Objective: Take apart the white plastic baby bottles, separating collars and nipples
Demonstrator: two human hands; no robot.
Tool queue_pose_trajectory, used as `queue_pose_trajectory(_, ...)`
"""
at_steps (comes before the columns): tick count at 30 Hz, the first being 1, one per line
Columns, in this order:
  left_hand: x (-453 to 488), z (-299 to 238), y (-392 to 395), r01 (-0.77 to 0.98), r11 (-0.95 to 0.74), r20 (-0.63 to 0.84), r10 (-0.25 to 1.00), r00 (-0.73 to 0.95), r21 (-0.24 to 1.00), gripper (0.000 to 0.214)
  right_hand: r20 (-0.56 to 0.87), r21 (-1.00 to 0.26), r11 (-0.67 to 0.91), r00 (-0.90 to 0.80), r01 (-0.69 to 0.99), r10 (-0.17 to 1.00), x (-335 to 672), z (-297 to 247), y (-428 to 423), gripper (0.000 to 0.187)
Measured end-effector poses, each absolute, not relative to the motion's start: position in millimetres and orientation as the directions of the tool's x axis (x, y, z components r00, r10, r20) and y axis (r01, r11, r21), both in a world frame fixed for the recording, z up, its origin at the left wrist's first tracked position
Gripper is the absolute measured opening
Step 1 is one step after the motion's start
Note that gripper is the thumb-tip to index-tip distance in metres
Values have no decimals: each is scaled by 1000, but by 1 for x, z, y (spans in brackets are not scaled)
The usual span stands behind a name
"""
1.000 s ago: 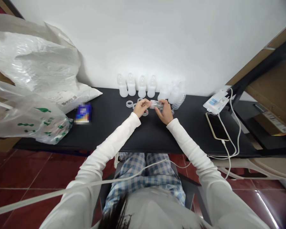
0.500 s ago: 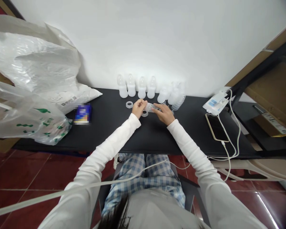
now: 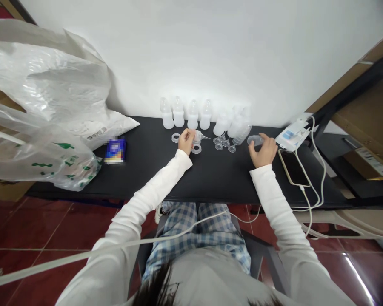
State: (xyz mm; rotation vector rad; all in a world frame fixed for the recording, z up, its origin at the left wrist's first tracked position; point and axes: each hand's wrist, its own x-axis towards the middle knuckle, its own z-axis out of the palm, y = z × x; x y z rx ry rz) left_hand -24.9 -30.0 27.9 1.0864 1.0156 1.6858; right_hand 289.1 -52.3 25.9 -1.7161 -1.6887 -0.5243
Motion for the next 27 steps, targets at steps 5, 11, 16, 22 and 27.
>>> queue_pose_trajectory(5, -20, 18, -29, -128, -297, 279, 949, -145, 946, 42, 486, -226, -15, 126, 974, 865, 297, 12, -53, 56)
queue_pose_trajectory(11, -13, 17, -29, -162, -355, 350, 935, -56, 921, 44, 643, -232, 71, 98, 970, 759, 265, 27, -63, 48)
queue_pose_trajectory(16, -6, 24, -40, -210, -344, 358, 933, 33, 915, 46, 649, -114, 495, -312, 862, 694, 205, 27, -69, 44)
queue_pose_trajectory(22, -13, 30, -46, -79, -379, 383, 922, 51, 922, 40, 696, -273, 639, -310, 720, 647, 148, 16, -47, 35)
queue_pose_trajectory(27, -21, 30, -42, 35, -472, 471, 882, 11, 881, 45, 717, -488, 661, -170, 571, 676, 131, 6, -33, 31)
